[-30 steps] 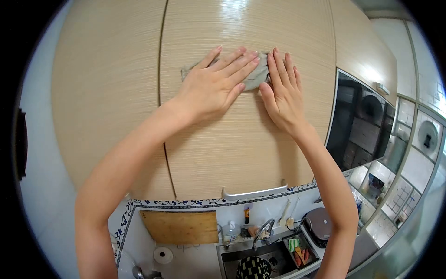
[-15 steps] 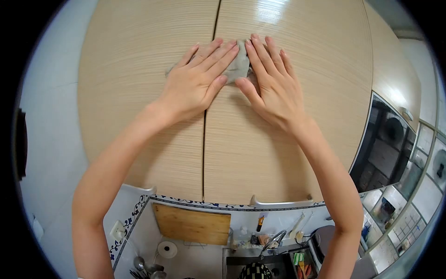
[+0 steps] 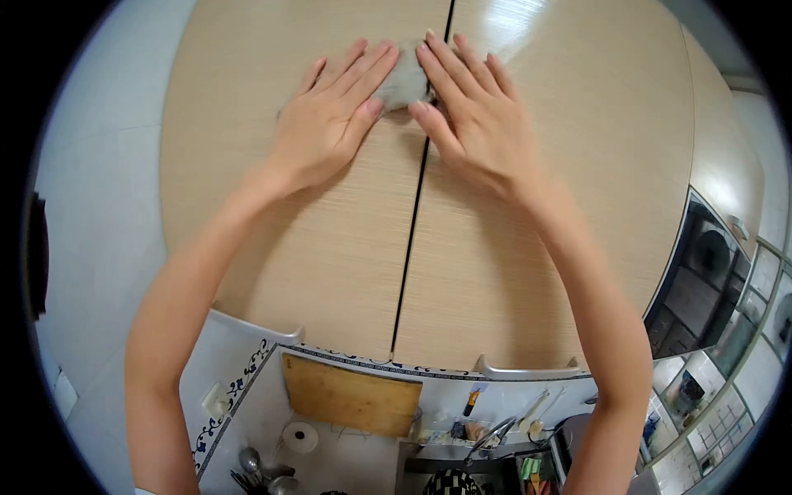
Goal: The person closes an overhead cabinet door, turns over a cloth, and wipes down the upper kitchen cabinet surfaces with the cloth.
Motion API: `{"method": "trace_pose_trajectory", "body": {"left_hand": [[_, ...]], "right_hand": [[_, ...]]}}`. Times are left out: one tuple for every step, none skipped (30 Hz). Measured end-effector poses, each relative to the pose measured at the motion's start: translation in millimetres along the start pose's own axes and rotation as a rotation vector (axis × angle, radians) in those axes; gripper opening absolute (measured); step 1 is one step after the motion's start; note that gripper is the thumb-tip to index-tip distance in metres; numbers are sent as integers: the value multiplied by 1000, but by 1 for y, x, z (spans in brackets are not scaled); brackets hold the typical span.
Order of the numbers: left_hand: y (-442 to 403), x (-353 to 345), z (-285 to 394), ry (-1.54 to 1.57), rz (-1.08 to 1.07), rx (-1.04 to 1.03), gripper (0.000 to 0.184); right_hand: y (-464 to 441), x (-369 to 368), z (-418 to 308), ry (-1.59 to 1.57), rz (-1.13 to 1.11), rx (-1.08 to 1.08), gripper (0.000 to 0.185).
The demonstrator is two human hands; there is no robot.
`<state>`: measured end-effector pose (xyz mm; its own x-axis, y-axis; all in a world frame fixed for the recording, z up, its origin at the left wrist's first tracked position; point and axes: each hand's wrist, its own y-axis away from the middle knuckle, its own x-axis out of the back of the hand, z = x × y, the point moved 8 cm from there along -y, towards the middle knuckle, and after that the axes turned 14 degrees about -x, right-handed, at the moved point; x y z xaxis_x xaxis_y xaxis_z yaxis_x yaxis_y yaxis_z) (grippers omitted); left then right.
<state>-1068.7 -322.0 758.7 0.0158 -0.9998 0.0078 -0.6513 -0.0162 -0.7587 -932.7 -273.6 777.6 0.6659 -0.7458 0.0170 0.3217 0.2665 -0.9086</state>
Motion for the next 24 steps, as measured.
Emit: {"method": "trace_pose_trajectory", "body": {"left_hand": [[0, 1, -3, 2, 15, -7, 52], [0, 2, -6, 0, 27, -15, 52], [0, -1, -10, -9, 8, -16, 52], [-1, -2, -12, 7, 27, -23, 53], [0, -3, -14, 18, 40, -33, 53], [0, -5, -15, -4, 5, -39, 53], [-1, -3, -13, 3, 37, -45, 53], [-1, -1, -12, 13, 72, -54, 54], [-1, -1, -11, -2, 49, -65, 54], [0, -1, -12, 10, 49, -55, 54], [0, 0, -12, 24, 55, -47, 55], [1, -1, -12, 19, 48, -55, 55], [1, -1, -13, 21, 55, -50, 55], [0, -2, -13, 24, 64, -49, 55], [-1, -2, -12, 20, 64, -59, 55], [0, -1, -12, 26, 90, -63, 54], [1, 1, -12, 34, 120, -63, 53], [1, 2, -13, 28, 129, -64, 53], [1, 1, -13, 25, 128, -66, 53], [1, 0, -12, 24, 127, -68, 53], [1, 1, -12, 21, 138, -67, 53], [1, 1, -12, 18, 138, -66, 53], [2, 0, -12, 16, 133, -65, 54], [2, 0, -13, 12, 137, -67, 54]], "right_hand": [[-5, -2, -1, -9, 0, -9, 59], [-9, -5, 1, -20, 0, -12, 59], [-12, -8, 3, 8, 20, -7, 60], [-13, -10, 3, 26, 44, -7, 60], [-14, -13, 5, 96, -2, -28, 55], [-15, -12, 8, 57, 9, -40, 55], [-13, -12, 10, 120, 19, -21, 55], [-12, -14, 9, 188, 30, -4, 55], [-11, -12, 8, 166, 41, -19, 55], [-11, -11, 6, 170, 33, -29, 54], [-11, -10, 3, 181, 26, -38, 54], [-11, -8, 1, 174, 32, -45, 54], [-11, -8, 0, 180, 13, -57, 54], [-10, -8, 1, 189, -5, -69, 53], [-9, -9, 3, 189, 4, -76, 53], [-8, -10, 4, 201, 25, -56, 53], [-9, -10, 4, 216, 44, -32, 54], [-10, -8, 1, 220, 51, -25, 54], [-9, -6, 0, 193, 52, -33, 54], [-9, -4, -1, 167, 51, -40, 54], [-9, -3, -1, 175, 56, -33, 54], [-10, -4, 0, 177, 52, -31, 54], [-9, -6, 0, 176, 48, -32, 54], [-9, -7, 2, 169, 48, -37, 55]]}}
